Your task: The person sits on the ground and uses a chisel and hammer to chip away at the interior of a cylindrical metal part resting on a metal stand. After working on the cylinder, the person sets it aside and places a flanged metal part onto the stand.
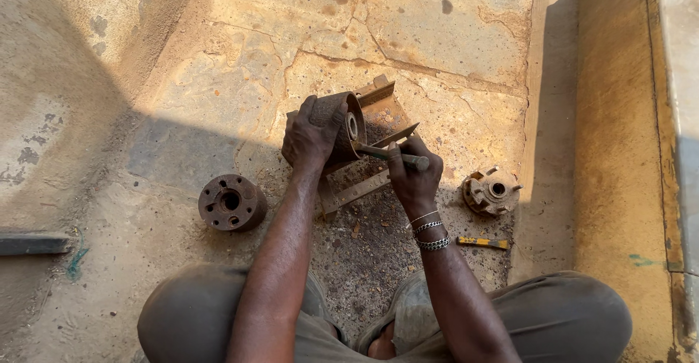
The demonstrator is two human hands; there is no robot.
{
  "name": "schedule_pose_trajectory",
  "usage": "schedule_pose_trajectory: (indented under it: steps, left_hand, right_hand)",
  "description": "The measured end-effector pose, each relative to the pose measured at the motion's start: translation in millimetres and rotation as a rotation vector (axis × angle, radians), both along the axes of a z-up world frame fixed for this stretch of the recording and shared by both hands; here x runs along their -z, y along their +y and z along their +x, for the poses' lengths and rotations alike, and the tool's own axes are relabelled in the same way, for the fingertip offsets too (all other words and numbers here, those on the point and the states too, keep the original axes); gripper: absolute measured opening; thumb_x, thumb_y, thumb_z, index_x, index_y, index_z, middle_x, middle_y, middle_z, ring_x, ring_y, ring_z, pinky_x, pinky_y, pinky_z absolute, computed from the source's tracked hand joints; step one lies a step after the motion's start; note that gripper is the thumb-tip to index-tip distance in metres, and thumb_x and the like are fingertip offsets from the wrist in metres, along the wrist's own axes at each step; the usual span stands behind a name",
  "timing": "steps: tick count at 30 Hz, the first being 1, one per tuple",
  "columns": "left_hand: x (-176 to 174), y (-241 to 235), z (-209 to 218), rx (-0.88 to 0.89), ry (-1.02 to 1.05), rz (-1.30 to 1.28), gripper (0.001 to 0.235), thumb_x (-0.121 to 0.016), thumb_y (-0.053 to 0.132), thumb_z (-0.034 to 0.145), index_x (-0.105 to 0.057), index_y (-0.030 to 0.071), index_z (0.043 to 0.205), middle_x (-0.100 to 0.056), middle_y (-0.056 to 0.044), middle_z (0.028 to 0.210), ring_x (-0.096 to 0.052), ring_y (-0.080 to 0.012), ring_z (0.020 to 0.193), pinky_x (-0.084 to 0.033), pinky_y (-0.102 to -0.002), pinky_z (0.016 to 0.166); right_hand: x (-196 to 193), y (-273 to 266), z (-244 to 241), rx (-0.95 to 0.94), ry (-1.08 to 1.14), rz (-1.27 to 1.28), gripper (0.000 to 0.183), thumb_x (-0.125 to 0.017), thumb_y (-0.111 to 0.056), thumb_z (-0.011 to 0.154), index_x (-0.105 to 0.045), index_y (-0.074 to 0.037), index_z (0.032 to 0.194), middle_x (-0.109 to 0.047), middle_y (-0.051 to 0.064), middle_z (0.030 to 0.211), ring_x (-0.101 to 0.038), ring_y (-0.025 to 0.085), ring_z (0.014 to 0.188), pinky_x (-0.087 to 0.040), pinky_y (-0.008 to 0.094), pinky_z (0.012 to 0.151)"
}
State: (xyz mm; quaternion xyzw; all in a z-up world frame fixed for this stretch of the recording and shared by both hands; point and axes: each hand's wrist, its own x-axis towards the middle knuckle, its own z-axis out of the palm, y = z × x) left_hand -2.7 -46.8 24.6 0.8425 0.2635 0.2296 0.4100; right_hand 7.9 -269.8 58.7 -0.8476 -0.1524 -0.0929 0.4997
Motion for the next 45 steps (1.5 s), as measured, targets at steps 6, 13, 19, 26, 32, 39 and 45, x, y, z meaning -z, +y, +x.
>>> schedule_pose_trajectory:
  steps: [6,13,19,26,32,39,45]
  left_hand:
    - [10,-1,5,0.015,-0.095,0.101,0.113,-0.047,0.097,0.085,-0.060,-0.001,0.142,-0.068,-0.009,0.086,-0.055,-0.0026,0.057,-0.047,-0.025,0.055]
    - [-5,-8,5,0.001,0.015,-0.041,0.123,-0.045,0.101,0.071,-0.057,0.002,0.142,-0.061,0.005,0.066,-0.046,-0.0031,0.042,-0.035,-0.025,0.031]
    - [-11,-7,8,0.031,0.047,-0.083,0.128,-0.043,0.101,0.068,-0.052,-0.001,0.145,-0.059,-0.002,0.055,-0.049,-0.0040,0.041,-0.039,-0.024,0.030]
    - [0,-2,10,0.027,0.042,-0.048,0.124,-0.044,0.099,0.074,-0.055,-0.003,0.144,-0.063,-0.005,0.056,-0.059,-0.0059,0.049,-0.049,-0.023,0.041]
    - [10,-3,16,0.001,0.030,0.059,0.114,-0.048,0.095,0.080,-0.059,-0.002,0.141,-0.062,-0.008,0.066,-0.058,-0.0082,0.049,-0.049,-0.026,0.038]
    - [-2,-4,14,0.046,0.062,-0.012,0.117,-0.045,0.094,0.077,-0.055,-0.002,0.143,-0.063,-0.005,0.056,-0.047,-0.0050,0.038,-0.036,-0.027,0.028]
    - [-11,-9,6,0.018,0.060,0.040,0.111,-0.041,0.090,0.081,-0.058,0.000,0.143,-0.062,-0.006,0.056,-0.043,-0.0077,0.037,-0.032,-0.029,0.027]
  right_hand:
    - [12,-5,10,-0.171,0.073,0.024,0.020,-0.077,-0.024,0.095,-0.071,-0.008,0.085,-0.066,0.006,0.073,-0.061,0.015,0.057,-0.048,0.029,0.046]
    - [31,-7,-1,-0.074,0.107,0.199,0.020,-0.071,-0.019,0.098,-0.068,-0.006,0.083,-0.071,0.004,0.074,-0.071,0.011,0.062,-0.058,0.024,0.051]
    - [44,-13,-30,0.101,-0.153,0.123,0.025,-0.068,-0.023,0.103,-0.068,-0.008,0.084,-0.073,0.009,0.071,-0.071,0.016,0.064,-0.055,0.029,0.056]
    - [45,-5,-30,0.101,-0.062,0.024,0.027,-0.068,-0.028,0.102,-0.063,-0.008,0.085,-0.073,0.007,0.069,-0.074,0.015,0.061,-0.056,0.030,0.051]
    - [41,-13,-32,0.116,-0.102,0.099,0.025,-0.067,-0.027,0.103,-0.064,-0.009,0.085,-0.073,0.006,0.071,-0.073,0.014,0.061,-0.058,0.030,0.052]
    - [40,-8,-27,0.021,0.163,0.290,0.018,-0.071,-0.026,0.097,-0.068,-0.009,0.091,-0.074,0.006,0.080,-0.072,0.014,0.065,-0.062,0.029,0.053]
    - [29,-10,-3,-0.023,0.081,0.276,0.028,-0.068,-0.027,0.100,-0.061,-0.008,0.082,-0.066,0.001,0.070,-0.067,0.009,0.058,-0.055,0.026,0.049]
